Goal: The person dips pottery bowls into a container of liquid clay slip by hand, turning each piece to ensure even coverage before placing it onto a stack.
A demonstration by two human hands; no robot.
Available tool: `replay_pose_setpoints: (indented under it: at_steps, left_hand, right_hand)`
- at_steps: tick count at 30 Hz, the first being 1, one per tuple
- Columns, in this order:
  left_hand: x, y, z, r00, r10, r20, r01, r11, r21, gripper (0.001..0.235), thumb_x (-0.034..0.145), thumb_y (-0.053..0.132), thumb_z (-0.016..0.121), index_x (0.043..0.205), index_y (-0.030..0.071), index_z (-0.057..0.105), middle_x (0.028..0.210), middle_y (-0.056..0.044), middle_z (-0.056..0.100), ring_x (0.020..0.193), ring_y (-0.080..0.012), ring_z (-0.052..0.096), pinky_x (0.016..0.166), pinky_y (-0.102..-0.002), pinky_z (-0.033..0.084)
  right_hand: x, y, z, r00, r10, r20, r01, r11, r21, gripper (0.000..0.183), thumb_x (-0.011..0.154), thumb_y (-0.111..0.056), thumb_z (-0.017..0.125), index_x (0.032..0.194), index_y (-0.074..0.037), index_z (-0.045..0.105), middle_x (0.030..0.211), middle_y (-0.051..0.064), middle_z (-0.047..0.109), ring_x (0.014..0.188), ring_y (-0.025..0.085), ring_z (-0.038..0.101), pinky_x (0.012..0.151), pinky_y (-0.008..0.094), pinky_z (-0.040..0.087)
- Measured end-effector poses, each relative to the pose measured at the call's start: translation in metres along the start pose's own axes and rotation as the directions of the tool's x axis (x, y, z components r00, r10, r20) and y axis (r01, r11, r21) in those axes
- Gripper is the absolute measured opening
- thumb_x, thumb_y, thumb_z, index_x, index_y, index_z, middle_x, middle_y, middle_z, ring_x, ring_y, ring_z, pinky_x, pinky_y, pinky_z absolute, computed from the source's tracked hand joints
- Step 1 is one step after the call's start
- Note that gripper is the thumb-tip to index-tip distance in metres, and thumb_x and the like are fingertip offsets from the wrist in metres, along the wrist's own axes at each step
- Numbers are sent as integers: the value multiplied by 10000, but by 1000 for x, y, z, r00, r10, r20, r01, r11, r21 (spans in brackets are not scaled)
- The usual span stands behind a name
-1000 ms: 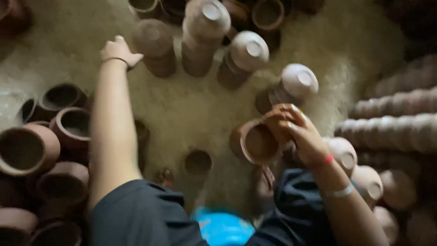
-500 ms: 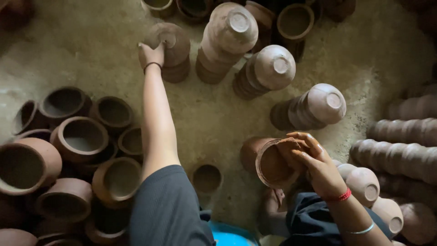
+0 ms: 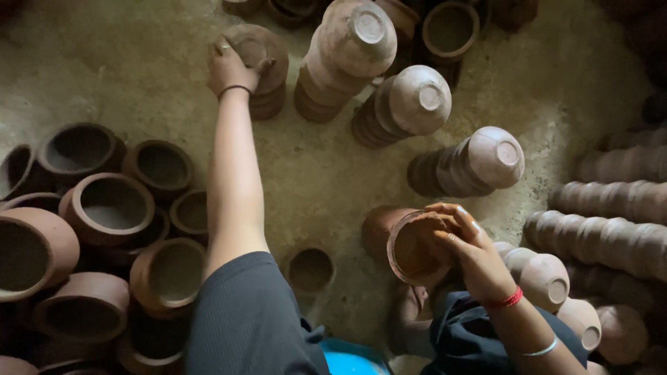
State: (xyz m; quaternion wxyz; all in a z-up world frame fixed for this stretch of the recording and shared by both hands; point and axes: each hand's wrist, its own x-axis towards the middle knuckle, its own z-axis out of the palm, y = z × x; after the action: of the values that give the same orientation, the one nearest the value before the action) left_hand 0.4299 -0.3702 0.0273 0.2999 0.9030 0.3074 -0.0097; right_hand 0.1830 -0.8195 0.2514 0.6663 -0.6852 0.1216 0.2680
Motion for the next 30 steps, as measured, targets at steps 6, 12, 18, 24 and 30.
replay_pose_setpoints:
  at_steps: [6,12,18,24,30]
  left_hand:
    - [-3,-13,17,880,474,-39,-427,822,376,1051,867,632,732,1642,124,239,1641,-186,175,1472,-471,297,1016,-691,328]
    - [26,-42,64,433,889,-153,-620,416,665,421,1061,265,651,1358,-33,657,1481,-225,548,1425,-366,547,1225,-488,435]
    - [23,-18,37,584,761,-282,-719,647,255,179,1006,142,651,871,72,745,1076,-109,711,1008,-322,678,855,-450,558]
    - [-3,-18,12,507,855,-110,-796,514,321,194,744,168,676,890,65,752,1156,-118,695,1046,-316,682,896,-402,565]
    - [12,-20,16,189,978,86,-770,93,632,515,700,437,660,1172,231,636,1326,-84,653,1171,-321,660,890,-512,547]
  right_hand:
    - [4,-6,8,1000,-15,9,15,1000,-1,422,932,-8,570,1353,-20,556,1268,94,631,1202,173,580,982,302,482]
    - [3,-14,20,999,-37,20,37,999,20,418,932,-15,562,1350,-21,552,1279,101,645,1222,179,591,1008,305,472]
    - [1,-20,30,996,-83,33,82,996,22,424,934,-13,562,1358,-5,542,1303,132,656,1241,200,601,1039,313,467]
    - [-11,-35,37,995,-80,53,79,996,34,433,927,-6,551,1359,-6,538,1306,139,654,1254,204,599,1048,318,464]
    - [-10,-37,41,993,-104,48,99,991,85,433,932,7,541,1365,15,532,1309,154,653,1259,225,600,1052,328,456]
